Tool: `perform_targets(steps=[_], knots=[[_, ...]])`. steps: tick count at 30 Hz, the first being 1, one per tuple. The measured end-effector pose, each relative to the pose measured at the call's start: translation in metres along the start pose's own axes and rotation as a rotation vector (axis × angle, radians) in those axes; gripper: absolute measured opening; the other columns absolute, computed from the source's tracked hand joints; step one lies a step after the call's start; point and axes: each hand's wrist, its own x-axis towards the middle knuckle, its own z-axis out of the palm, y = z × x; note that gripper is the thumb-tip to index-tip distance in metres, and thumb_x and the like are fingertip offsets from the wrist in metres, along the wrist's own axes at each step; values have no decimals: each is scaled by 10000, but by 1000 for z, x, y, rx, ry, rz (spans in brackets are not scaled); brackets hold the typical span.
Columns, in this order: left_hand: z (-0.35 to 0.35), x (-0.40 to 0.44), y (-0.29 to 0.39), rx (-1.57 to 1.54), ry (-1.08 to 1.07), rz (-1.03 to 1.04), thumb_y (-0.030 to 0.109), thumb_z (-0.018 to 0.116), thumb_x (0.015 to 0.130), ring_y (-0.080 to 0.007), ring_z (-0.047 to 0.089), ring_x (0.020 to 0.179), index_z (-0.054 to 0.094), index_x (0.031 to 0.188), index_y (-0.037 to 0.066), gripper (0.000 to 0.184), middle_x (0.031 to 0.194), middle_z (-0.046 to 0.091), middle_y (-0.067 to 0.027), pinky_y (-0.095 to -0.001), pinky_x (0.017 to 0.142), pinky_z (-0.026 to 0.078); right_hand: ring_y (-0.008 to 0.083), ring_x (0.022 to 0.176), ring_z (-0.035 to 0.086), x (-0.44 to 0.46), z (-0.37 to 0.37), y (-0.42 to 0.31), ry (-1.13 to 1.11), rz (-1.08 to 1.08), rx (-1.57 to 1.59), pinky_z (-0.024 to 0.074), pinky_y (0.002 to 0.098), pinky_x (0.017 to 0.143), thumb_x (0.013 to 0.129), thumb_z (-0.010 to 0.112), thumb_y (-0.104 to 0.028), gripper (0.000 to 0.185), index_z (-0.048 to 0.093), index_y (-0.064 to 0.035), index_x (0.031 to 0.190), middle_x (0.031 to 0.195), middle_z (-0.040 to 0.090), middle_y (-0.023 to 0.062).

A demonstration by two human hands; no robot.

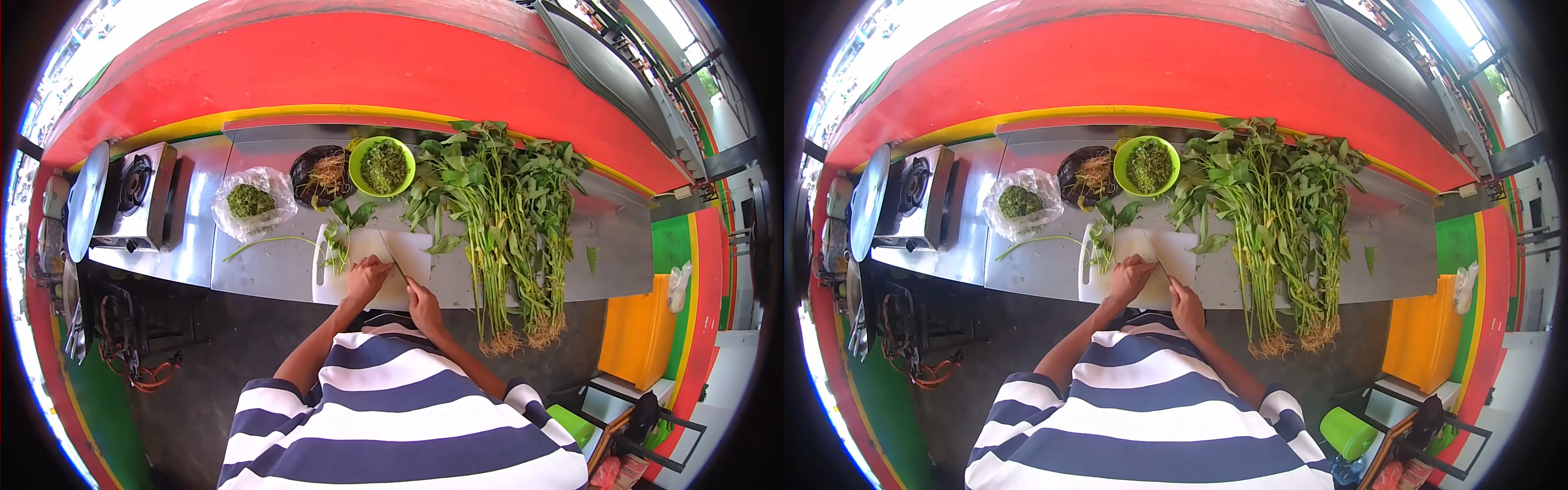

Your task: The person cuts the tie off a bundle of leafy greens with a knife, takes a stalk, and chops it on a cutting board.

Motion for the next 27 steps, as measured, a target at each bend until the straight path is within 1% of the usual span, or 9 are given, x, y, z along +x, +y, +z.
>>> perform_targets(steps=[5, 7, 8, 10, 11, 14, 19, 23, 27], knots=[[0, -1, 2, -3, -5, 5, 201, 691, 837, -198, 622, 839, 767, 990, 216, 172, 839, 612, 11, -383, 717, 449, 426, 836, 652, 17, 7, -3, 25, -36, -1, 518, 448, 712, 980, 534, -175, 293, 622, -44, 1227, 918, 663, 262], [1, -1, 0, -27, 17, 4, 202, 693, 835, -198, 624, 839, 766, 988, 216, 170, 837, 620, 13, -388, 713, 442, 435, 825, 647, 22, 7, -4, 28, -29, 39, 518, 496, 710, 984, 525, -228, 301, 629, -92, 1231, 890, 666, 241], [2, -1, -1, -26, 17, 6, 202, 693, 835, -198, 624, 839, 766, 988, 216, 170, 837, 620, 13, -388, 713, 442, 435, 825, 647, 21, 6, -4, 30, -29, 40, 518, 496, 710, 984, 525, -228, 301, 629, -92, 1231, 890, 666, 241], [3, 0, -1, -38, 38, -6, 198, 699, 829, -201, 628, 841, 766, 977, 210, 163, 832, 629, 13, -394, 716, 440, 425, 878, 657, 18, -1, -4, -4, 0, 26, 524, 444, 732, 981, 537, -190, 293, 633, -44, 1216, 964, 665, 274], [3, 1, -2, -38, 38, -5, 198, 699, 829, -201, 628, 841, 766, 977, 210, 163, 832, 629, 13, -394, 716, 440, 425, 878, 657, 16, -2, -5, -3, 0, 27, 524, 444, 732, 981, 537, -190, 293, 633, -44, 1216, 964, 665, 274], [2, 1, -1, -70, 36, -15, 197, 704, 826, -206, 629, 843, 767, 971, 205, 159, 829, 635, 10, -400, 718, 438, 424, 846, 653, 5, -2, -3, 8, 4, 28, 519, 451, 721, 979, 540, -195, 296, 629, -50, 1221, 924, 666, 260], [2, 2, -1, -52, 24, -22, 182, 704, 823, -208, 628, 838, 768, 971, 196, 162, 831, 632, 5, -397, 706, 436, 420, 768, 636, 8, 7, -2, 59, -45, -58, 510, 463, 691, 974, 544, -198, 297, 620, -73, 1232, 843, 651, 226], [2, 3, 1, -24, 32, 5, 173, 703, 824, -210, 632, 829, 769, 966, 191, 157, 829, 635, 3, -395, 700, 443, 420, 765, 636, 13, 3, 0, 51, -57, -70, 508, 464, 686, 976, 543, -198, 292, 621, -83, 1233, 840, 651, 225], [1, 4, 0, -71, 45, -17, 174, 705, 822, -213, 638, 823, 770, 956, 185, 148, 825, 641, 1, -398, 697, 454, 413, 747, 634, 12, -2, 1, 39, -59, -20, 505, 466, 674, 977, 540, -195, 293, 614, -92, 1241, 817, 646, 220]])
